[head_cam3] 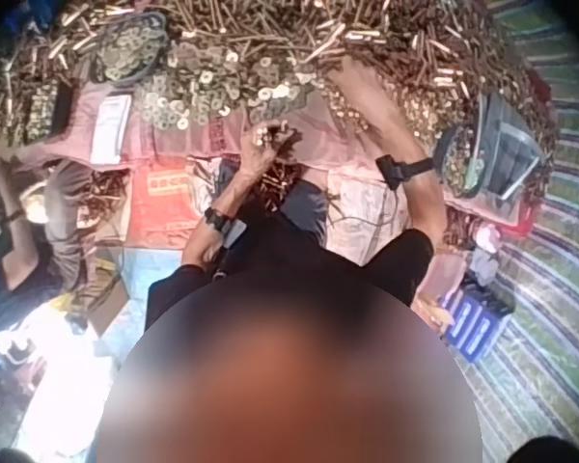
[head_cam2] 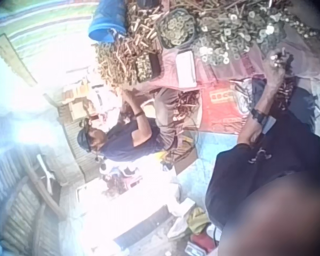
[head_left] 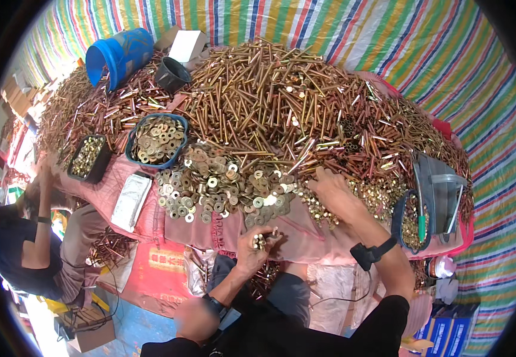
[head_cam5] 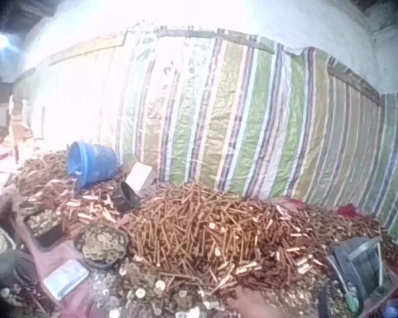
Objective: The person picks up metal tubes and washers from a large pile on a table and places them into smaller containers.
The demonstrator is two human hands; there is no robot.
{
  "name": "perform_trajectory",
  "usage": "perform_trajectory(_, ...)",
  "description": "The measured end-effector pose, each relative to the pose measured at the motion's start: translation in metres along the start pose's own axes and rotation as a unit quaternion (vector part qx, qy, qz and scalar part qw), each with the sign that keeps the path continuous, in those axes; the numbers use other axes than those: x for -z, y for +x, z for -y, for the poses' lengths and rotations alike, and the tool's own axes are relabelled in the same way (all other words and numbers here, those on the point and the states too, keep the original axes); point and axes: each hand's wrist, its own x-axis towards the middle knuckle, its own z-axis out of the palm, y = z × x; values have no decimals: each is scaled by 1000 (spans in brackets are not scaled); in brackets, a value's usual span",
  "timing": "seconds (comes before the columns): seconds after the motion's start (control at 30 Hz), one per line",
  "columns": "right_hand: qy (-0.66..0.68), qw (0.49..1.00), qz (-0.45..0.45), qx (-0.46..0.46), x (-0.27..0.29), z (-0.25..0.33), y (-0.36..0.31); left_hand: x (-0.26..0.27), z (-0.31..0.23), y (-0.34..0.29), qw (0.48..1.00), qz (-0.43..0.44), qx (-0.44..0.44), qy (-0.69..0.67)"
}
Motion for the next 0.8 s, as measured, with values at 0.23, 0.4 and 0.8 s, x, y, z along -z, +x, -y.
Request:
perform_trajectory(0.23, 517, 804, -176, -235, -2, 23, -35, 1, 2, -1, 1000, 21, 20, 9)
perform_trajectory(0.4, 778, 553, -168, -245, -33, 74, -60, 2, -5, 2, 999, 19, 12, 29)
perform_trajectory(0.8, 587, 760, -91, -265, -40, 130, -75, 1, -18, 4, 999, 0, 4, 38)
